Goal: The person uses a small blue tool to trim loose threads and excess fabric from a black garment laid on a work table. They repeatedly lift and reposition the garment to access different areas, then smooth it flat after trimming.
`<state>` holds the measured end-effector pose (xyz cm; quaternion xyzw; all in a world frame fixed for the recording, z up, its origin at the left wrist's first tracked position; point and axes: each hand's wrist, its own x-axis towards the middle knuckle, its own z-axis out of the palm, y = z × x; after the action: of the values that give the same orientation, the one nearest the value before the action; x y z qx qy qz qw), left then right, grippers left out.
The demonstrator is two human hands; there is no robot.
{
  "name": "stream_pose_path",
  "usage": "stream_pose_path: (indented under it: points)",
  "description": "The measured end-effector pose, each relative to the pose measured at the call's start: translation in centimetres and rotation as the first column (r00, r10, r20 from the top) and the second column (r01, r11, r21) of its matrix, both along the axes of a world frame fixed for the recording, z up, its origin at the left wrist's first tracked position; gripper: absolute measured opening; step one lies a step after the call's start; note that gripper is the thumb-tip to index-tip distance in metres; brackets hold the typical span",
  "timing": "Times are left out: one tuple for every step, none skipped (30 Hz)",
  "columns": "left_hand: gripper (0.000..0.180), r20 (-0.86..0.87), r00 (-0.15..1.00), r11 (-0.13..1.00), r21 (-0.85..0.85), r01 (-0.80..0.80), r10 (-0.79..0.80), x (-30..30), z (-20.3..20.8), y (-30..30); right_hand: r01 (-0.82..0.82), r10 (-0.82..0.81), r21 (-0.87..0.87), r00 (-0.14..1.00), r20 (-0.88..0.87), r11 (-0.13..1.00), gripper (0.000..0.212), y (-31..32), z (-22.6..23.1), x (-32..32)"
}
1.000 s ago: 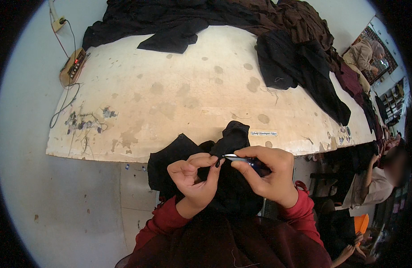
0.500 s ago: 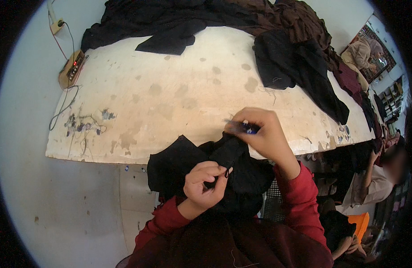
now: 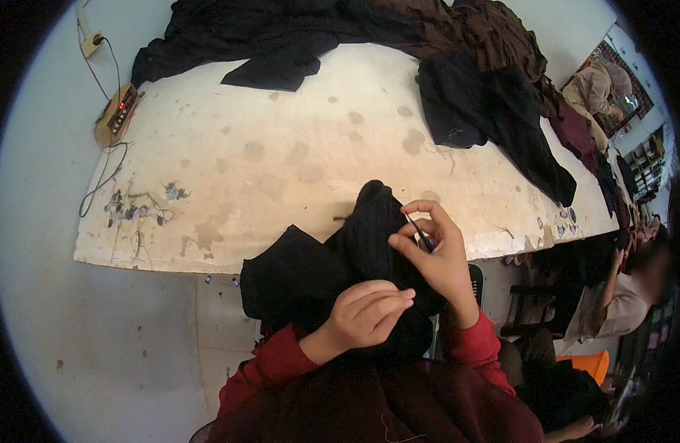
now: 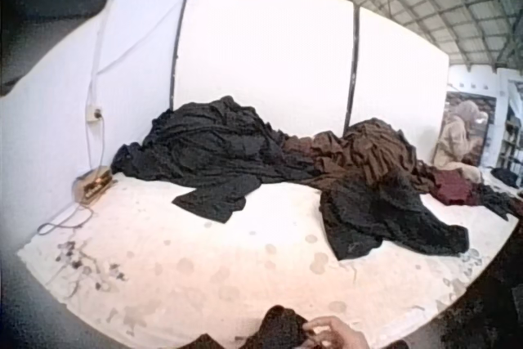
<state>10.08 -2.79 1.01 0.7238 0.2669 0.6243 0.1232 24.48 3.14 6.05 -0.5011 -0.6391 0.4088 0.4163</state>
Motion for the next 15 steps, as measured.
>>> stream_pose_path:
  points:
    - [0.02, -0.026, 0.999, 0.999, -0.001, 0.032, -0.032, -0.3, 0.4, -0.1, 0.017, -0.016, 0.027, 1.0, -0.015, 0.999, 0.03, 0.2, -0.2, 0.2]
    - [0.02, -0.074, 0.997, 1.0, 0.0, -0.013, 0.013, -1.5, 0.4, -0.2, 0.032, -0.031, 0.053, 0.999, -0.03, 0.998, 0.031, 0.4, -0.4, 0.4]
    - [0.02, -0.117, 0.98, 0.987, 0.029, -0.157, 0.16, -3.1, 1.7, 0.3, 0.053, -0.05, 0.08, 0.998, -0.044, 0.995, 0.032, 0.6, -0.2, 0.8]
    - [0.02, 0.052, 0.955, 0.956, -0.042, -0.291, 0.293, -4.5, 1.0, 1.0, 0.065, -0.068, 0.121, 0.997, 0.022, 0.991, 0.035, 0.8, 0.2, 0.9]
    - [0.021, 0.032, 0.854, 0.814, -0.321, -0.483, 0.519, -5.8, 0.8, 0.8, 0.05, -0.052, 0.116, 0.999, 0.01, 0.992, 0.04, 1.0, 0.5, 1.0]
    - [0.026, -0.144, 0.756, 0.706, -0.279, -0.65, 0.639, -7.4, 2.3, 1.7, 0.009, -0.014, 0.098, 0.999, 0.05, 0.995, 0.046, 1.4, 1.1, 1.4]
    - [0.03, -0.326, 0.686, 0.63, -0.273, -0.727, 0.65, -9.3, 1.3, 2.4, -0.054, 0.049, 0.101, 0.997, 0.056, 0.993, 0.052, 2.1, 1.4, 1.3]
    - [0.031, -0.384, 0.773, 0.645, -0.426, -0.634, 0.506, -11.3, 0.1, 2.0, -0.122, 0.117, 0.103, 0.992, 0.053, 0.987, 0.058, 2.8, 1.6, 1.3]
    - [0.032, -0.406, 0.846, 0.624, -0.574, -0.53, 0.346, -12.3, -0.1, 1.5, -0.21, 0.208, 0.135, 0.978, 0.022, 0.969, 0.063, 3.6, 2.0, 0.8]
    - [0.031, -0.37, 0.882, 0.641, -0.608, -0.468, 0.293, -12.3, 0.0, 0.9, -0.312, 0.311, 0.147, 0.95, 0.031, 0.938, 0.067, 4.3, 2.3, 0.2]
    - [0.03, -0.323, 0.917, 0.657, -0.642, -0.395, 0.235, -12.1, 0.7, 0.4, -0.409, 0.407, 0.157, 0.912, 0.045, 0.899, 0.071, 5.0, 2.7, -0.3]
    - [0.03, -0.278, 0.944, 0.665, -0.674, -0.322, 0.175, -11.9, 1.3, -0.1, -0.519, 0.511, 0.137, 0.855, 0.09, 0.844, 0.073, 5.5, 2.9, -1.1]
    - [0.028, -0.251, 0.955, 0.682, -0.672, -0.29, 0.159, -12.0, 1.6, -0.4, -0.62, 0.606, 0.112, 0.784, 0.131, 0.777, 0.075, 5.7, 3.0, -1.7]
    - [0.027, -0.224, 0.964, 0.698, -0.668, -0.257, 0.141, -12.2, 1.9, -0.6, -0.635, 0.619, 0.037, 0.762, 0.191, 0.771, 0.065, 5.7, 3.2, -2.0]
    - [0.026, -0.193, 0.973, 0.717, -0.66, -0.224, 0.126, -12.2, 2.7, -0.8, -0.699, 0.664, 0.018, 0.688, 0.295, 0.715, 0.058, 6.2, 3.1, -1.9]
